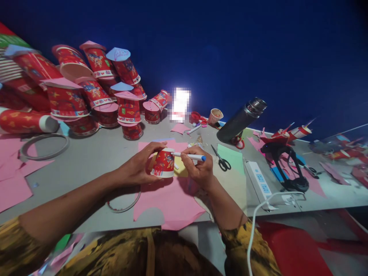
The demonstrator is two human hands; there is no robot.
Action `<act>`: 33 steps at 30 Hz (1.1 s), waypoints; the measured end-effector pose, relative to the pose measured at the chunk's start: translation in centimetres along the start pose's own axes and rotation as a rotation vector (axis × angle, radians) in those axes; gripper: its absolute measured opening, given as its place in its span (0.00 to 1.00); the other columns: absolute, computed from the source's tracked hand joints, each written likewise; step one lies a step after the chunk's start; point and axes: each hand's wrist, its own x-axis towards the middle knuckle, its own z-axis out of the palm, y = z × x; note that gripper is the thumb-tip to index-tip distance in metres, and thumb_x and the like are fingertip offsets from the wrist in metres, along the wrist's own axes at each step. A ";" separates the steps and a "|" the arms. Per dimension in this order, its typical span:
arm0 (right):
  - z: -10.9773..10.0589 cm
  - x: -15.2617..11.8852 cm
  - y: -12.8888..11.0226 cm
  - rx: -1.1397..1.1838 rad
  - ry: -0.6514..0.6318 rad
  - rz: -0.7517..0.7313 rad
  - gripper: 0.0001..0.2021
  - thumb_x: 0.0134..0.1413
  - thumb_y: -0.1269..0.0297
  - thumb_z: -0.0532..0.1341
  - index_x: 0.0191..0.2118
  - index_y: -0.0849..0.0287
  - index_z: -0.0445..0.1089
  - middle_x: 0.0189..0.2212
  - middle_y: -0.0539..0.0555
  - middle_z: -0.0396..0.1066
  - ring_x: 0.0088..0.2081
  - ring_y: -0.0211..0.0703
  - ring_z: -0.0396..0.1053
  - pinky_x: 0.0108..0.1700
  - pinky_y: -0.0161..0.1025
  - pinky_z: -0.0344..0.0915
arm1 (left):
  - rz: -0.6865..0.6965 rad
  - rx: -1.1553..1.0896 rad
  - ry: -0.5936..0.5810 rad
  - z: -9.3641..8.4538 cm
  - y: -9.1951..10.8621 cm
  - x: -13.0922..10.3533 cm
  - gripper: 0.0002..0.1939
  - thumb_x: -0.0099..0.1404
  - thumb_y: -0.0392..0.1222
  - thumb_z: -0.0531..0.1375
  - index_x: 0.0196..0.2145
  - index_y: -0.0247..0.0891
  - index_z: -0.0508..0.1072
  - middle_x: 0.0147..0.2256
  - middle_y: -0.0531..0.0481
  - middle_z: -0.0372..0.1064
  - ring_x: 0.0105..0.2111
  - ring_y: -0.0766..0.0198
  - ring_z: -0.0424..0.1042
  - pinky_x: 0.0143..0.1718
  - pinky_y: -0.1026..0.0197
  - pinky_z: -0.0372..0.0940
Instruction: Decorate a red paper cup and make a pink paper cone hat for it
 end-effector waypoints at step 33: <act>0.7 0.2 2.0 0.335 0.221 0.379 0.14 0.73 0.50 0.62 0.49 0.56 0.76 0.28 0.49 0.79 0.23 0.35 0.70 0.27 0.33 0.67 | -0.341 -0.629 0.015 -0.3 1.5 1.0 0.48 0.49 0.50 0.81 0.63 0.46 0.67 0.68 0.36 0.66 0.69 0.35 0.67 0.70 0.32 0.63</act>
